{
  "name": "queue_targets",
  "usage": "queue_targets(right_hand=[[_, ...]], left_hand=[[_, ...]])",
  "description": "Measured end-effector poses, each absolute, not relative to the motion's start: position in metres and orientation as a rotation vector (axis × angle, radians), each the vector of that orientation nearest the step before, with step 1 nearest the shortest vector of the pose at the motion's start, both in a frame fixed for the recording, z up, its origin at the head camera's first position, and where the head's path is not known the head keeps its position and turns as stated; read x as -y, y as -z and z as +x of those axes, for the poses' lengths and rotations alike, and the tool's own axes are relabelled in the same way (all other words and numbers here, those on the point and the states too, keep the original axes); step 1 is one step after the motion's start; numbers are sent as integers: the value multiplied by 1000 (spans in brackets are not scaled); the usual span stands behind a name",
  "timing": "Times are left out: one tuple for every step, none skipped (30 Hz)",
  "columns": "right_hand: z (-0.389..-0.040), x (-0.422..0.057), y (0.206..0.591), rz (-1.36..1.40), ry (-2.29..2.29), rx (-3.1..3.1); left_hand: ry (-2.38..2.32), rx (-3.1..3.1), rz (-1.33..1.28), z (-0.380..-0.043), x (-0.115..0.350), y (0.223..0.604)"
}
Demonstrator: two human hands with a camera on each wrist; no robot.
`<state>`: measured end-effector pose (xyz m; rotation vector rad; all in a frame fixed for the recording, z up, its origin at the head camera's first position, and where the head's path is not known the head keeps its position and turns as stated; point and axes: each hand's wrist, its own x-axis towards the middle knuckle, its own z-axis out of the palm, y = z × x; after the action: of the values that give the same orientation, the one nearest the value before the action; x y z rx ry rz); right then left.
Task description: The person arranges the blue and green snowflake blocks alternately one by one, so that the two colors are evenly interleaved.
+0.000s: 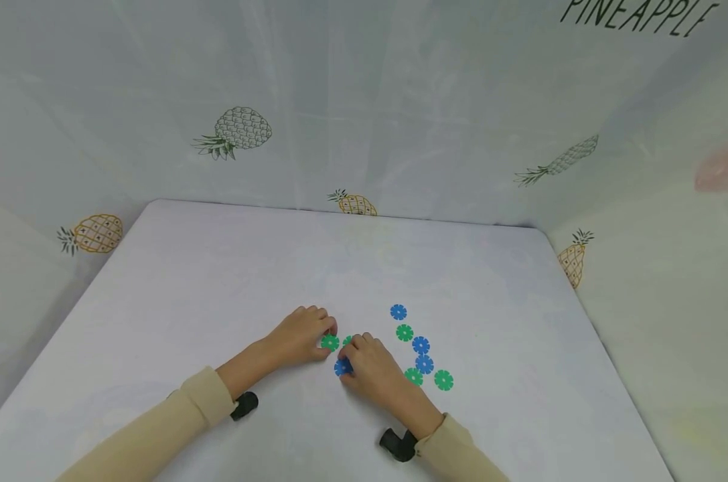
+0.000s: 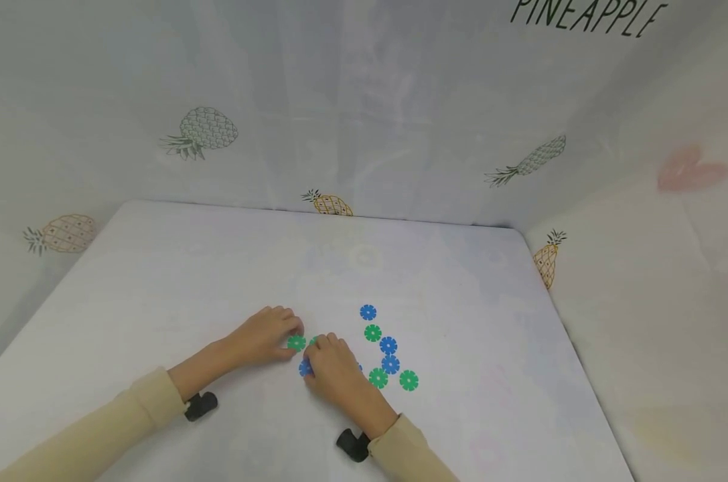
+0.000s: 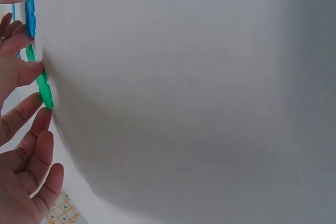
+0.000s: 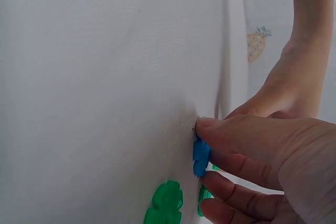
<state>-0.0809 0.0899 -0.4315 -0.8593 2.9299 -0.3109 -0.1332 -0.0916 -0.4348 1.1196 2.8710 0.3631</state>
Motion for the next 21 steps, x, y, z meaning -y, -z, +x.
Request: queue_targets(right_hand=[[-81,-90,431,-858,312,-2927],[-82,-90,431,-858,309,-2927],[-82,-90,431,-856,307,-2927],[-83,-90,431,-857,306,-2925],[-84,-90,431,-856,301,-2924],[-84,-90,431,-856,296,-2924],[-85,-90,431,-856,293,-2923],[-85,-90,430,-856,287,-2921],[-86,-90,430,-856,284,-2919],[-86,-90,430,-858,278,-2918],[-86,-90,430,-859,277,-2917],[-86,-90,430,-861,275,-2917],[-86,-90,429,-861,273,-2916],[-86,-90,429,-861,272,-2914],[-86,-90,429,-863,273,-2910],[-85,-90,429,-859,277,-2903],[-85,-90,429,-858,281,-2896],[-85,-90,429,-856,281,-2889],[-85,-90,429,-853,284,-2880],[-85,-90,429,-851,287,-2871],[-85,-90,429,-850,289,-2864]], left_hand=[[-347,-2878,1139,-133,92,435],[-331,-2885,1156,-134,92,434],[-313,-2890,1170,-134,92,434],[-294,-2896,1182,-135,92,434],[-276,-2901,1193,-135,92,433],[-261,-2904,1199,-135,92,433],[-248,-2905,1204,-136,92,433],[-240,-2905,1207,-136,92,433],[-230,-2907,1210,-136,92,433],[-226,-2908,1217,-137,93,434],[-225,-2911,1224,-137,93,434],[-229,-2915,1230,-138,93,435],[-232,-2919,1235,-138,94,436],[-236,-2924,1237,-139,95,436],[-245,-2930,1238,-140,96,436],[-255,-2936,1236,-141,97,436],[-256,-2944,1231,-142,99,436],[-262,-2952,1225,-143,101,435],[-264,-2960,1215,-144,102,434],[-270,-2969,1207,-146,104,432],[-273,-2980,1200,-147,107,431]])
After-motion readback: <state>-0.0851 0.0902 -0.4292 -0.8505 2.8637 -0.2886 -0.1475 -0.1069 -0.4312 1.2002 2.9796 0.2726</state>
